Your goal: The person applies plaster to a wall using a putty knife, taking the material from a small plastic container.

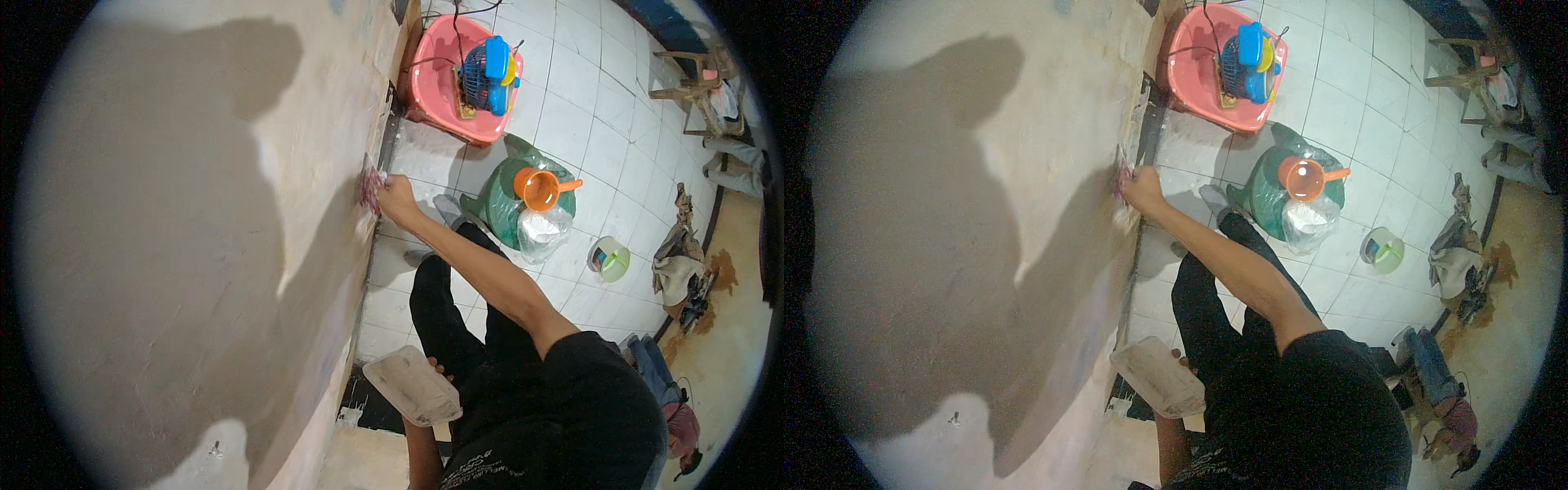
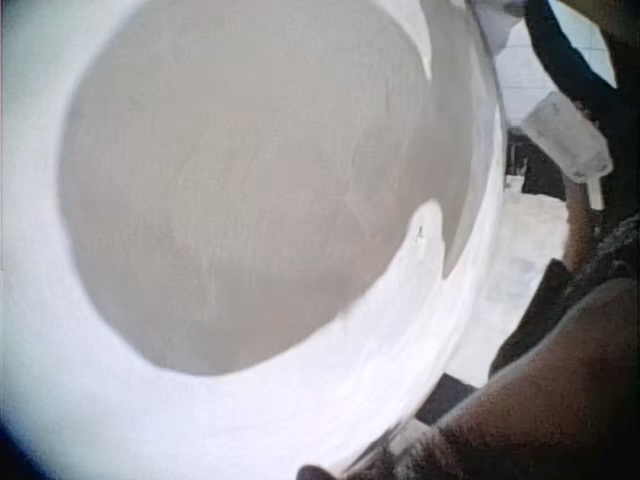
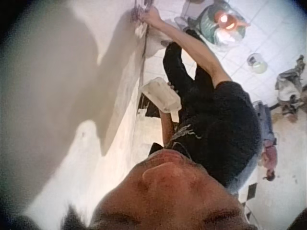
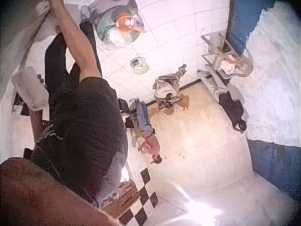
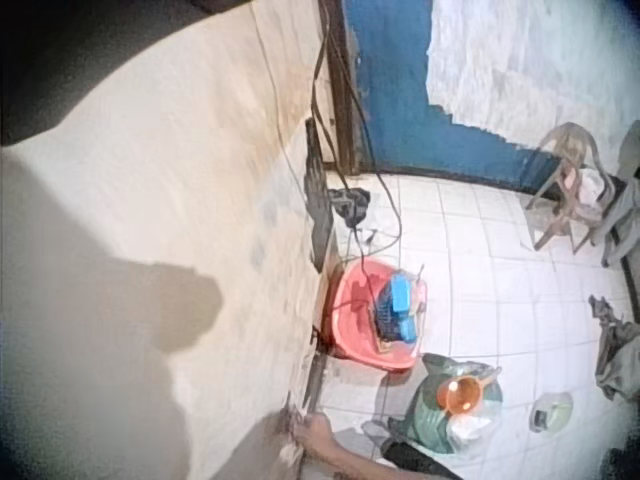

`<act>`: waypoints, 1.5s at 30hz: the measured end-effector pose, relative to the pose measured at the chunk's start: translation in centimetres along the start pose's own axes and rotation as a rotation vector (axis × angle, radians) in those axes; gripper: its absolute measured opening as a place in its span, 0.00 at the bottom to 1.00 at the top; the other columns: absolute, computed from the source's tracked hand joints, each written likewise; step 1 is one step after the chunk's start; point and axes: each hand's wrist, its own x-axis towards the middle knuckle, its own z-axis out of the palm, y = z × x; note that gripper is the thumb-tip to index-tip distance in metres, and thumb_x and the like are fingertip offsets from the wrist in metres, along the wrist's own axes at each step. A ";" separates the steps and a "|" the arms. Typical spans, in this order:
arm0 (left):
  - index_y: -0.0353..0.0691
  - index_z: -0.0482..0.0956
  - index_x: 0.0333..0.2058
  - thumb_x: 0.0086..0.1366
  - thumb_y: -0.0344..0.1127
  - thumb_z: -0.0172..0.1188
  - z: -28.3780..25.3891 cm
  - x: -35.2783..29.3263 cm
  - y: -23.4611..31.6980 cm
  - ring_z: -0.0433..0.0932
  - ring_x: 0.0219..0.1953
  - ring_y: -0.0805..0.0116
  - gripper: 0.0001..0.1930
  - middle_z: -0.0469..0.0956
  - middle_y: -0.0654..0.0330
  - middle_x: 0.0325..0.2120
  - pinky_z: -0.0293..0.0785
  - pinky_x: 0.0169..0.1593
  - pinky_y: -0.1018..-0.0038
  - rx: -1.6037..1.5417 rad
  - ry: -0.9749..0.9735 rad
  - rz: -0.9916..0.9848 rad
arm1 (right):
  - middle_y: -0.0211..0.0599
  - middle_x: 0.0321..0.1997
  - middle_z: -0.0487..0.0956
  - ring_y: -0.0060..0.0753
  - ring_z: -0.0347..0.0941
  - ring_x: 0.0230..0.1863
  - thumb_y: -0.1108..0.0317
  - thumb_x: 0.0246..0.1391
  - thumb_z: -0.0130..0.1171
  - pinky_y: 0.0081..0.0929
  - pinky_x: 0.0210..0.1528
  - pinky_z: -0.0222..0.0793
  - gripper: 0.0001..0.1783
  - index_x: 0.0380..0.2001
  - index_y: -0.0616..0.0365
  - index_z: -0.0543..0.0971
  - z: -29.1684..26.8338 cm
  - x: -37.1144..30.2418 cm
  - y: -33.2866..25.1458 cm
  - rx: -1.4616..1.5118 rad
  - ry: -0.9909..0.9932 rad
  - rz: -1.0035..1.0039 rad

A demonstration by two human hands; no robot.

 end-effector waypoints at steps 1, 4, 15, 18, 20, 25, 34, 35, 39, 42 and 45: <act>0.37 0.59 0.57 0.58 0.56 0.56 0.3 0.2 0.0 0.67 0.53 0.46 0.36 0.65 0.42 0.51 0.64 0.57 0.44 0.031 0.024 -0.020 | 0.48 0.16 0.76 0.37 0.73 0.18 0.70 0.43 0.52 0.35 0.23 0.66 0.11 0.19 0.69 0.76 -1.2 -0.5 1.2 0.081 0.015 -0.019; 0.38 0.60 0.57 0.58 0.56 0.56 1.5 1.1 -0.2 0.67 0.53 0.47 0.35 0.66 0.43 0.51 0.64 0.57 0.44 0.077 -0.027 -0.040 | 0.47 0.15 0.75 0.35 0.73 0.17 0.69 0.44 0.52 0.34 0.22 0.66 0.11 0.19 0.68 0.77 -2.8 -0.5 3.5 0.270 0.074 -0.047; 0.39 0.61 0.57 0.59 0.56 0.55 1.3 0.8 0.2 0.67 0.54 0.46 0.34 0.65 0.42 0.53 0.64 0.57 0.44 0.116 -0.026 -0.003 | 0.43 0.16 0.77 0.32 0.74 0.18 0.66 0.43 0.57 0.33 0.22 0.67 0.13 0.19 0.68 0.77 0.3 6.3 -1.3 -0.149 0.192 -0.185; 0.38 0.61 0.57 0.60 0.56 0.54 0.0 0.4 0.1 0.67 0.54 0.46 0.34 0.65 0.42 0.53 0.64 0.57 0.44 0.118 0.014 0.003 | 0.42 0.15 0.76 0.29 0.73 0.18 0.68 0.42 0.58 0.32 0.20 0.66 0.11 0.18 0.67 0.77 -2.9 0.2 -3.3 0.130 0.026 -0.223; 0.38 0.61 0.57 0.60 0.56 0.54 0.1 1.0 0.4 0.67 0.53 0.46 0.34 0.65 0.41 0.52 0.64 0.57 0.44 0.123 -0.001 -0.016 | 0.42 0.16 0.76 0.27 0.72 0.18 0.69 0.42 0.57 0.31 0.19 0.65 0.09 0.19 0.67 0.78 -5.3 0.5 -2.0 0.162 0.041 -0.128; 0.37 0.62 0.56 0.59 0.56 0.54 2.0 2.4 0.0 0.68 0.52 0.46 0.34 0.66 0.42 0.51 0.65 0.56 0.44 0.078 -0.051 -0.016 | 0.41 0.17 0.76 0.30 0.71 0.16 0.75 0.42 0.53 0.32 0.16 0.64 0.07 0.19 0.69 0.77 -4.8 7.6 2.8 0.198 0.265 0.090; 0.39 0.62 0.56 0.59 0.56 0.55 0.9 1.4 0.7 0.68 0.52 0.47 0.34 0.66 0.42 0.50 0.65 0.57 0.44 0.076 0.022 -0.001 | 0.38 0.15 0.73 0.30 0.69 0.14 0.77 0.45 0.52 0.30 0.12 0.61 0.08 0.16 0.69 0.75 -1.2 6.0 -3.3 0.209 0.036 -0.055; 0.39 0.62 0.57 0.59 0.56 0.55 1.2 1.6 0.5 0.68 0.53 0.47 0.34 0.66 0.42 0.50 0.64 0.57 0.44 0.078 0.020 -0.017 | 0.36 0.15 0.73 0.29 0.68 0.14 0.77 0.45 0.52 0.29 0.13 0.61 0.08 0.16 0.69 0.75 -3.2 4.2 -4.8 0.263 0.025 -0.111; 0.39 0.61 0.57 0.58 0.57 0.55 1.9 2.2 0.2 0.68 0.53 0.47 0.35 0.66 0.41 0.51 0.64 0.57 0.45 0.056 -0.031 -0.041 | 0.32 0.15 0.72 0.26 0.67 0.15 0.77 0.46 0.51 0.27 0.16 0.62 0.08 0.18 0.69 0.76 -6.9 -1.3 -8.6 0.530 -0.078 -0.053; 0.38 0.61 0.57 0.58 0.57 0.55 2.1 2.2 0.1 0.68 0.53 0.46 0.36 0.66 0.41 0.52 0.64 0.57 0.45 0.059 -0.079 -0.061 | 0.38 0.14 0.75 0.29 0.72 0.18 0.72 0.46 0.54 0.31 0.23 0.67 0.10 0.18 0.67 0.77 -5.8 -1.5 -9.5 0.188 0.067 -0.145; 0.39 0.60 0.57 0.59 0.58 0.54 3.3 2.2 0.2 0.67 0.53 0.46 0.36 0.65 0.41 0.52 0.63 0.58 0.44 0.067 -0.076 -0.049 | 0.41 0.14 0.76 0.32 0.75 0.20 0.72 0.46 0.53 0.33 0.24 0.69 0.09 0.18 0.67 0.77 -3.0 -2.3 -12.0 0.053 0.006 -0.148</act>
